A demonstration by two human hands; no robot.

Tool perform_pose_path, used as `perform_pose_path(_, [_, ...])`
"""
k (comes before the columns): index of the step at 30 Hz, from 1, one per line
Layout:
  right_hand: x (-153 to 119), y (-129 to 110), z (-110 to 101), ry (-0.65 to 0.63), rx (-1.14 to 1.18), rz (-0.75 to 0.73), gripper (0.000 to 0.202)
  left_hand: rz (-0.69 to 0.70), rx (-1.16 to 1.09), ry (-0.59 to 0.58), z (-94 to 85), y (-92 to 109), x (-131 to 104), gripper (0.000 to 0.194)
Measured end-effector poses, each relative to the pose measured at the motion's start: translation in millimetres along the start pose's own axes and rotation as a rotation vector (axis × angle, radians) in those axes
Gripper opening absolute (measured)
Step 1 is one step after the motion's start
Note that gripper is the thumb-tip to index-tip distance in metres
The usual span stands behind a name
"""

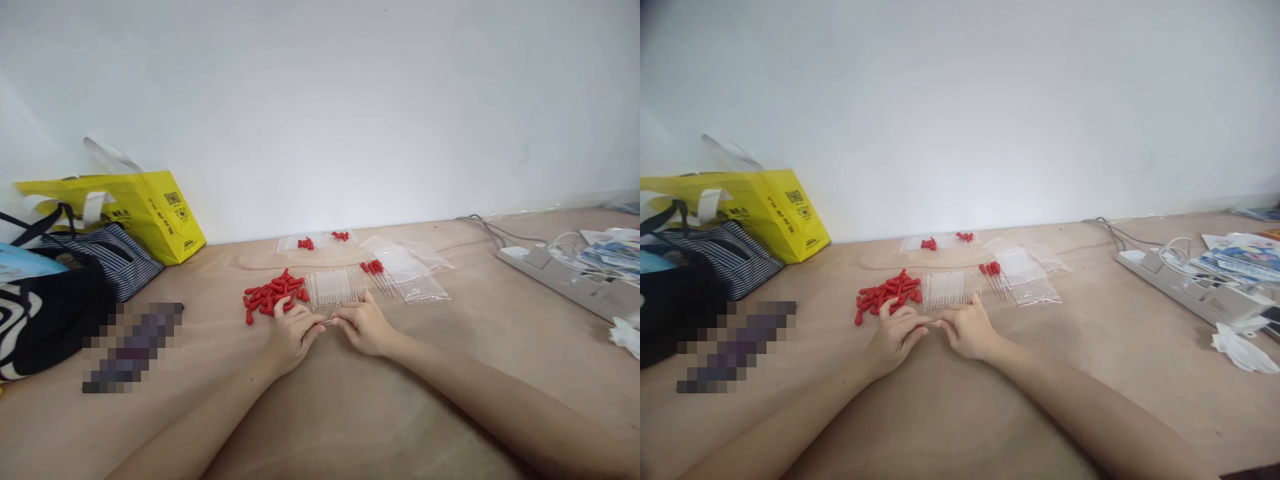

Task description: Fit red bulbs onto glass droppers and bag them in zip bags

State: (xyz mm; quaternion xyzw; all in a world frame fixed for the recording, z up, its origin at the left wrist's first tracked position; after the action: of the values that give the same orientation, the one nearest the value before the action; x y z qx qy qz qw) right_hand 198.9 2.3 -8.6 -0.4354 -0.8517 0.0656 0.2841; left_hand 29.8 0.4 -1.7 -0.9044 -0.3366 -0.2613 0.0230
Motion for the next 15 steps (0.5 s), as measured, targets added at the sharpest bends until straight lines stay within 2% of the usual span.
perform_pose_path(3, [1, 10, -5, -0.017, 0.008, 0.027, 0.023, -0.065, -0.013, 0.014, -3.1, -8, -3, 0.025])
perform_pose_path(7, [-2, 20, -11, -0.033, 0.042, 0.017, 0.018, -0.094, 0.007, 0.023, -6.9, -15, -7, 0.016])
perform_pose_path(15, [-6, 15, -8, 0.087, -0.073, -0.127, 0.02, -0.081, -0.034, 0.02, -2.6, -5, -3, 0.016])
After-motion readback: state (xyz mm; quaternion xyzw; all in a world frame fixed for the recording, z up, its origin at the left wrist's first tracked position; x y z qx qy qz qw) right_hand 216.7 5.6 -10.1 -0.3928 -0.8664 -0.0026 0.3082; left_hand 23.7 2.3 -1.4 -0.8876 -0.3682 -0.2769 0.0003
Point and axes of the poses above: each hand's wrist, its own x-axis towards the middle knuckle, its own z-axis out of the palm, y = z × x, the point moved 2 cm from there along x, towards the middle knuckle, and after that the axes turned 6 degrees about z, right-handed, at the moved point
